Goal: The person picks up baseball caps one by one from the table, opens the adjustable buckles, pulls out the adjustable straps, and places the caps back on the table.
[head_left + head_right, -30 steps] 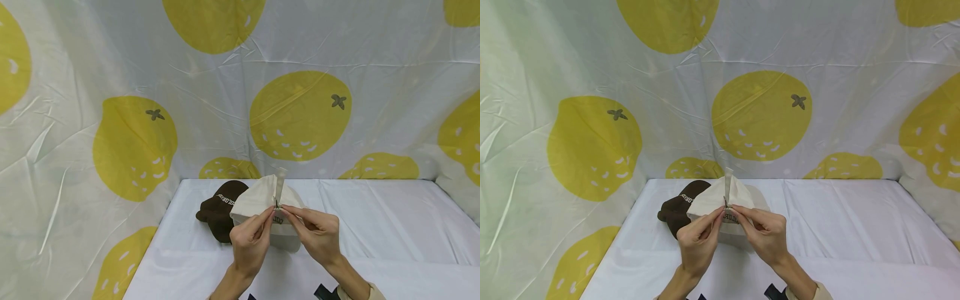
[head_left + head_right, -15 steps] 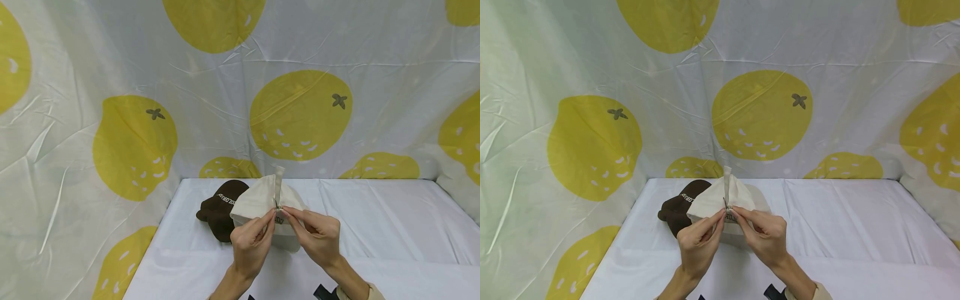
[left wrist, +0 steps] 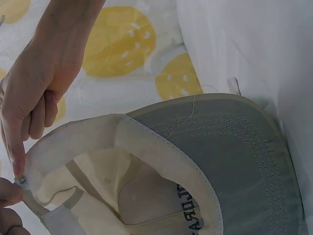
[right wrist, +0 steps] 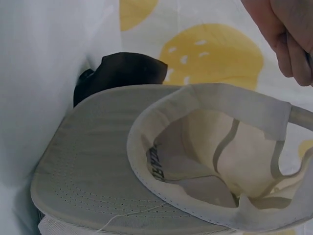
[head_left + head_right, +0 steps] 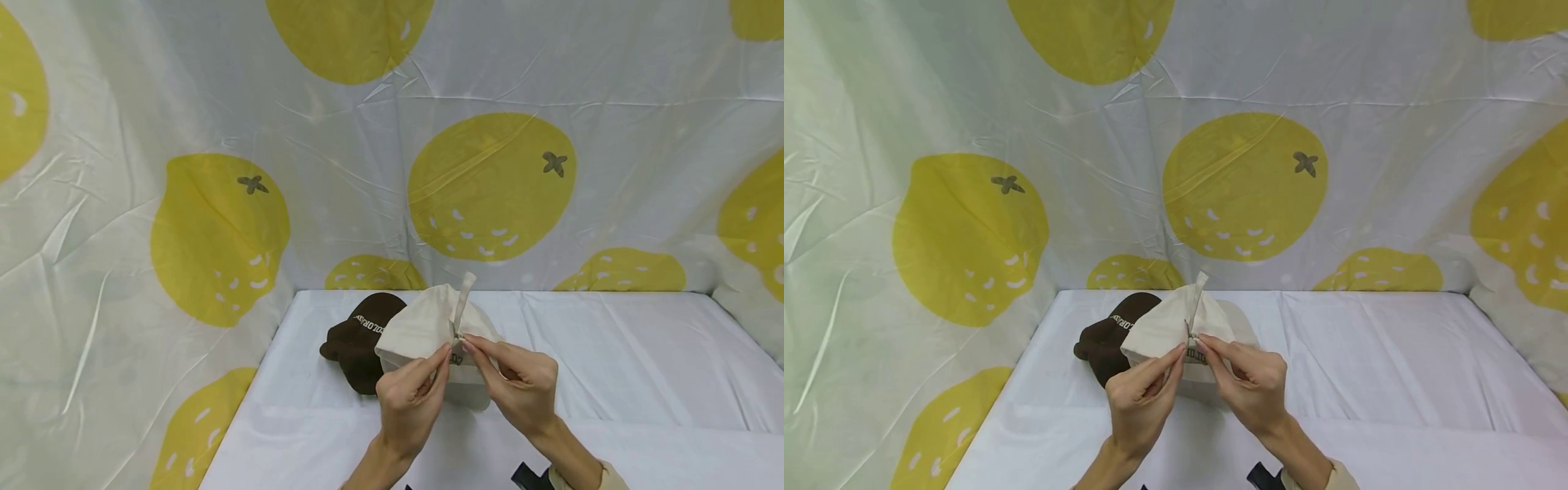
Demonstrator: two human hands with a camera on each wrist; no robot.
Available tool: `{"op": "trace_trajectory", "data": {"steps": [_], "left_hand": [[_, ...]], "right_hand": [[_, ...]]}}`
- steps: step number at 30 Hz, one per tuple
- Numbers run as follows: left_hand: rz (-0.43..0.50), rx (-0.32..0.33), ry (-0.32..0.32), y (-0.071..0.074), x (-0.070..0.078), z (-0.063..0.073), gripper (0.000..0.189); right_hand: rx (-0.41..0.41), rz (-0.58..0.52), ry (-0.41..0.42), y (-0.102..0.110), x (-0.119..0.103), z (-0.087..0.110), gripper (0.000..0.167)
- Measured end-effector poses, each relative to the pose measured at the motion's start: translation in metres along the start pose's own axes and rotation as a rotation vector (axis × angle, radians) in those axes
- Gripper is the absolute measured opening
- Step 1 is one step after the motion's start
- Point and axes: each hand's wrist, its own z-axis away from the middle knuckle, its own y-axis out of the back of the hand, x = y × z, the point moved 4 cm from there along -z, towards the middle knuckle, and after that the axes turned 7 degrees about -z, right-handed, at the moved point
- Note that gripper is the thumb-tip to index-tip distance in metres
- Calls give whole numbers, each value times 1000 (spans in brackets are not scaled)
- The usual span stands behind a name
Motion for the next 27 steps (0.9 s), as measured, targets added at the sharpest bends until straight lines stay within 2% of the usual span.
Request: {"op": "trace_trajectory", "data": {"steps": [5, 10, 17, 27], "left_hand": [[8, -20, -4, 1, 2, 4, 16], [27, -41, -7, 2, 2, 7, 9], [27, -33, -6, 7, 0, 9, 6], [22, -18, -50, 15, -1, 13, 20]], "right_hand": [[22, 20, -5, 3, 0, -4, 17], [47, 42, -11, 7, 0, -9, 19], [53, 49, -12, 9, 0, -11, 23], [59, 60, -12, 12, 0, -10, 17]]}}
